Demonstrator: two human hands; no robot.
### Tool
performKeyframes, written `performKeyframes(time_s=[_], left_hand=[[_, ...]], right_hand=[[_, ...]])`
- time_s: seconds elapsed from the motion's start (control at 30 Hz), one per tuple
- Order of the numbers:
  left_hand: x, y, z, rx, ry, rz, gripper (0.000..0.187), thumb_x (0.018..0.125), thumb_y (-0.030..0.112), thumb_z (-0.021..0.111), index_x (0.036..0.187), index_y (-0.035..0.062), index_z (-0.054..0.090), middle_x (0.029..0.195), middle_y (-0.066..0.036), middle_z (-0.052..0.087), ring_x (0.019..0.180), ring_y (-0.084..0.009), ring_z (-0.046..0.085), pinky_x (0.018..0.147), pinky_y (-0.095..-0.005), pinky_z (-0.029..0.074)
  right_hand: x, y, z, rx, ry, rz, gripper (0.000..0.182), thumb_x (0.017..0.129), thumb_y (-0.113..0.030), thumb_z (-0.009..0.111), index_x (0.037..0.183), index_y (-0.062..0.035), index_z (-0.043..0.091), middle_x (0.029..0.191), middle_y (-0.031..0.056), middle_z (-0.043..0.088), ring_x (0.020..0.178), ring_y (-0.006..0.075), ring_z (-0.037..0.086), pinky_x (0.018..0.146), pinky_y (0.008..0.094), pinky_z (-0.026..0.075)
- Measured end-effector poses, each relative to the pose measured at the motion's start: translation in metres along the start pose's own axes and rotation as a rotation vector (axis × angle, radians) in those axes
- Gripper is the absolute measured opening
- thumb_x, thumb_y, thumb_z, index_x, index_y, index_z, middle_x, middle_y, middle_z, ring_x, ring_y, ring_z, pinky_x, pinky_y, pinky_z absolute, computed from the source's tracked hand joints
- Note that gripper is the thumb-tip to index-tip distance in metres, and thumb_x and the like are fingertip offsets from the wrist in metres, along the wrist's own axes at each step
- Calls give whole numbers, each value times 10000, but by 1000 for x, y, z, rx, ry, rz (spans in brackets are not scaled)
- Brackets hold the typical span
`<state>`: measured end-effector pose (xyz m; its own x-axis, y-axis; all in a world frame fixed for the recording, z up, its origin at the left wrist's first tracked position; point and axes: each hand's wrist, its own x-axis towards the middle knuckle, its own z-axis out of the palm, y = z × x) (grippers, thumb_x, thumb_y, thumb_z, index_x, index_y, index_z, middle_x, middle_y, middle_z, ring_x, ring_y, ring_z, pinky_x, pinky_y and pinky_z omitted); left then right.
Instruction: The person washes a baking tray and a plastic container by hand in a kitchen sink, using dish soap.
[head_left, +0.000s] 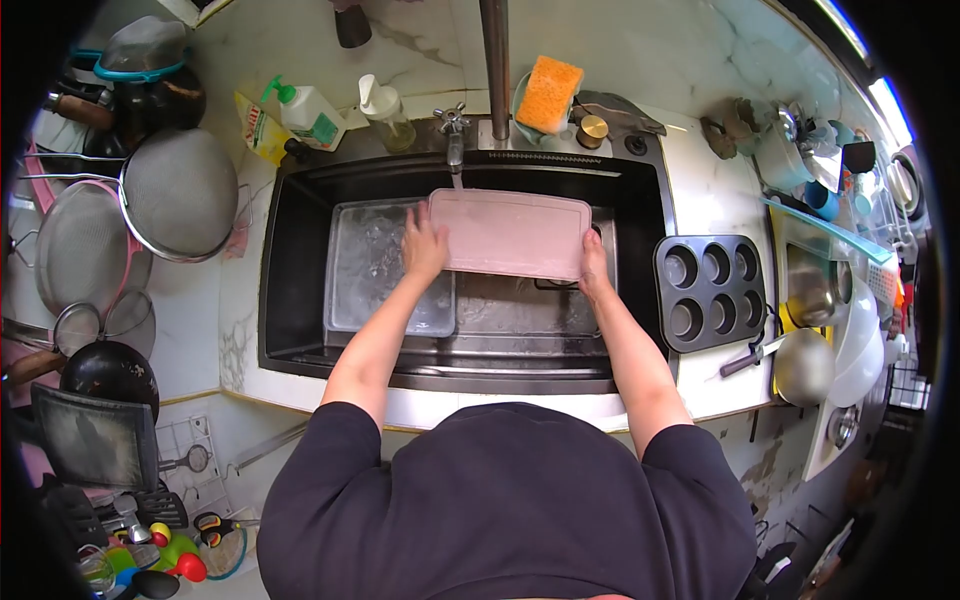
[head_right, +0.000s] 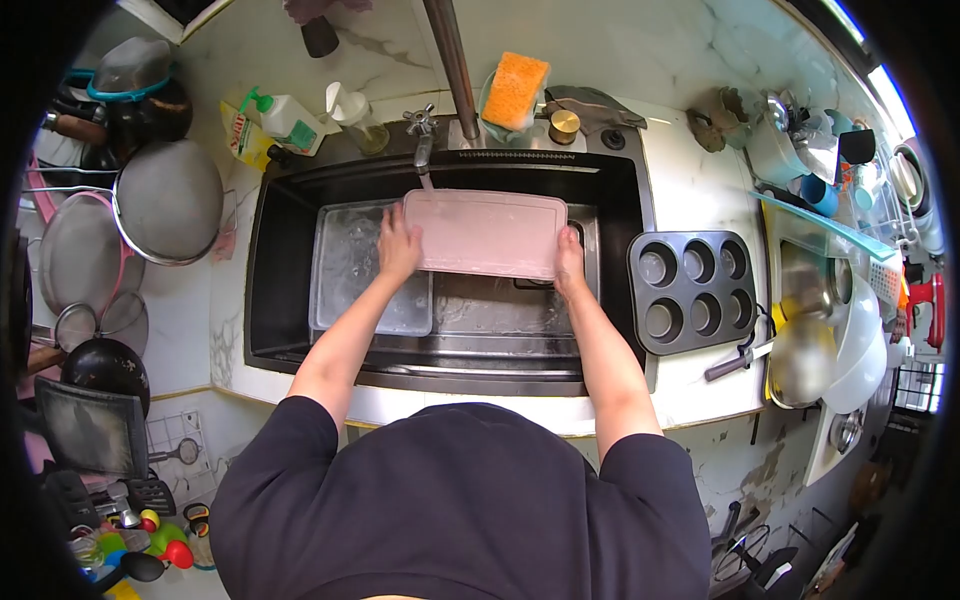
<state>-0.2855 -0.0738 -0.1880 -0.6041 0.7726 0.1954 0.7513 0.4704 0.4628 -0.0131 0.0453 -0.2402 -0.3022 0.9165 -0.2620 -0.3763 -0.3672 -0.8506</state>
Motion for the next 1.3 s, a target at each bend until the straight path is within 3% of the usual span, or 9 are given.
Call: performKeyframes(time_s=[0.2,0.3,0.53,0.67,0.73,0.83,1.0,1.2,1.3], left_hand=[[6,2,-24,-406,131,-13,275,844,196,414,1006,4,527,780,-236,575,752,-389,563,652,-435,443],[9,6,-51,-363,130,7,244,846,163,405,970,0,539,809,-242,571,765,-391,557,651,-436,440],[0,6,-91,-341,162,62,226,855,165,392,931,-5,521,757,-228,576,725,-387,560,614,-423,437],[-7,-9,-93,-332,104,111,212,868,181,389,962,13,478,813,-175,569,769,-312,553,662,-359,424],[-6,-24,-82,-346,136,149,202,880,181,383,979,22,459,837,-135,564,781,-249,556,681,-321,414],[-4,-33,-75,-767,243,-66,133,900,145,377,924,44,461,839,5,483,802,-81,444,742,-224,353],[7,-35,-76,-1159,519,-333,212,861,99,363,1028,17,463,1046,-114,486,932,-159,462,772,-278,395],[21,-18,-105,-1009,891,-1654,384,817,267,389,1123,40,436,1166,-185,452,1010,-345,484,840,-399,421],[27,-20,-102,-1144,1033,-1743,386,816,277,392,1109,33,455,1141,-181,474,1013,-341,484,841,-401,421]], right_hand=[[-6,18,-4,-88,-18,135,387,899,-331,356,1144,-36,412,1094,64,493,990,166,473,857,302,381],[-20,1,9,-195,-129,531,323,909,-274,325,1204,-148,368,1079,41,512,949,175,529,750,388,463],[-30,-9,26,-229,-306,653,350,882,-267,420,1202,-143,350,1059,19,516,948,179,522,786,383,438],[-23,-20,32,-314,-270,463,384,776,-240,615,1110,-120,469,1006,7,547,905,141,526,774,334,417],[-25,-38,44,-512,-371,23,267,752,-170,642,988,-86,551,882,-3,586,798,115,545,748,273,422],[-28,-54,66,-494,-472,-97,233,753,-130,634,956,-38,568,878,19,602,813,99,539,745,241,414],[-69,-95,138,-774,-723,-662,237,749,-20,558,980,-58,596,946,92,610,890,199,579,786,263,433],[-103,-69,195,-705,-478,-859,305,704,44,512,966,-80,607,959,129,593,882,256,583,738,302,471],[-107,-65,203,-870,-644,-682,278,713,2,524,960,-98,603,932,110,598,837,279,580,701,318,475]])
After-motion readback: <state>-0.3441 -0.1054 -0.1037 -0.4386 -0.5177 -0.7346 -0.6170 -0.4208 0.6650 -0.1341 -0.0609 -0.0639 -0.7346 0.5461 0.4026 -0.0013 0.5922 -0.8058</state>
